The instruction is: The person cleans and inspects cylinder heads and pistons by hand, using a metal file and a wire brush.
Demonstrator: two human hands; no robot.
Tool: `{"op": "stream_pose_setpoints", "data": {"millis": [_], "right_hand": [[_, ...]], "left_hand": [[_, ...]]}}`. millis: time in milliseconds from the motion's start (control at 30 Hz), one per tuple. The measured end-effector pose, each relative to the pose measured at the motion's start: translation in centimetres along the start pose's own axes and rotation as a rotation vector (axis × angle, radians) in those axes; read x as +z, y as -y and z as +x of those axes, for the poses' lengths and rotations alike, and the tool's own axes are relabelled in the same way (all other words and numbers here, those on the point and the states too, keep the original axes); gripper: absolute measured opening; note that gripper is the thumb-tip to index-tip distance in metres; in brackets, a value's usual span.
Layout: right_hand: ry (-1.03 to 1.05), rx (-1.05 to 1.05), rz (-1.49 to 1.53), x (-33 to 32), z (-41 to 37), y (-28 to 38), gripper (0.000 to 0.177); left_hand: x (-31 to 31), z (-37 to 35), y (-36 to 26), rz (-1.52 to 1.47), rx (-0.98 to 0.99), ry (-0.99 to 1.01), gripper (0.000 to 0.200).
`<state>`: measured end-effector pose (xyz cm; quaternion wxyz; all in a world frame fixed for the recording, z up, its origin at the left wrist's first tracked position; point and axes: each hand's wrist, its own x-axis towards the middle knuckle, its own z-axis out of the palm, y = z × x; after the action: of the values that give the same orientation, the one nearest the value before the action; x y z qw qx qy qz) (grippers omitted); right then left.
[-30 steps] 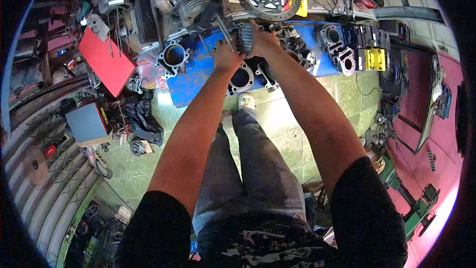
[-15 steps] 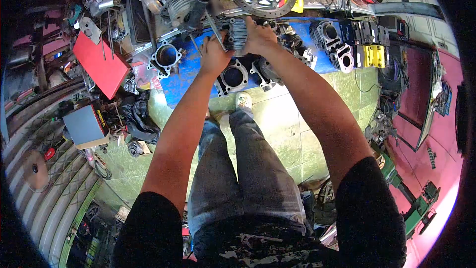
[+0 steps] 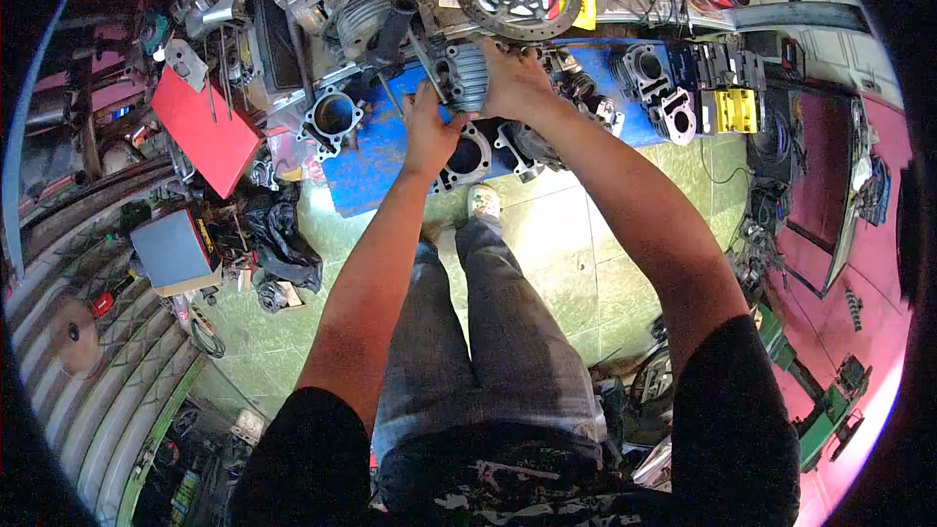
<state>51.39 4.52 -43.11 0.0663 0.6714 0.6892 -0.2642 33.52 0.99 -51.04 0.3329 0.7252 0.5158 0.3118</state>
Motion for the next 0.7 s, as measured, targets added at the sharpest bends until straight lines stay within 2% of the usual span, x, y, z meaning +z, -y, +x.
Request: {"op": "stream_pose_setpoints", "data": {"millis": [67,200,300,367,533,600,667,700], "right_hand": [[-0.129,-0.038,-0.032,0.8,-0.2,-0.3,0.113],[-0.088,0.01,-0.039,-0.6,-1.0,0.2,0.109],[-0.15,-0.004,-0.044,-1.2,-1.2,0.2,0.113],[0.029,0.015,-0.077,-3.0,-1.4,0.8,0.116],[-0.026,-0.064,-0.127,-3.4,-1.7,0.5,0.123],[-0.068,-0.086,-0.154,-3.4,-1.4,0.0,0.125],[0.042,-0.074,-0.181,-3.9,-1.1,0.1,0.111],[0.038,-0.074,-0.184,-3.9,-1.0,0.0,0.111]], "left_hand": [[0.4,-0.5,-0.3,-0.009,-0.002,-0.027,0.075],[1.7,-0.9,-0.4,-0.064,-0.033,-0.132,0.075],[2.4,-1.0,-0.4,-0.092,-0.009,-0.161,0.074],[2.5,-1.3,-1.0,-0.102,-0.01,-0.182,0.074],[3.8,-2.2,-1.6,-0.089,0.003,-0.25,0.075],[4.5,-2.5,-2.2,-0.165,-0.105,-0.233,0.077],[5.5,-2.6,-2.8,-0.152,-0.138,-0.257,0.077],[5.8,-2.5,-3.2,-0.138,-0.173,-0.278,0.078]]}}
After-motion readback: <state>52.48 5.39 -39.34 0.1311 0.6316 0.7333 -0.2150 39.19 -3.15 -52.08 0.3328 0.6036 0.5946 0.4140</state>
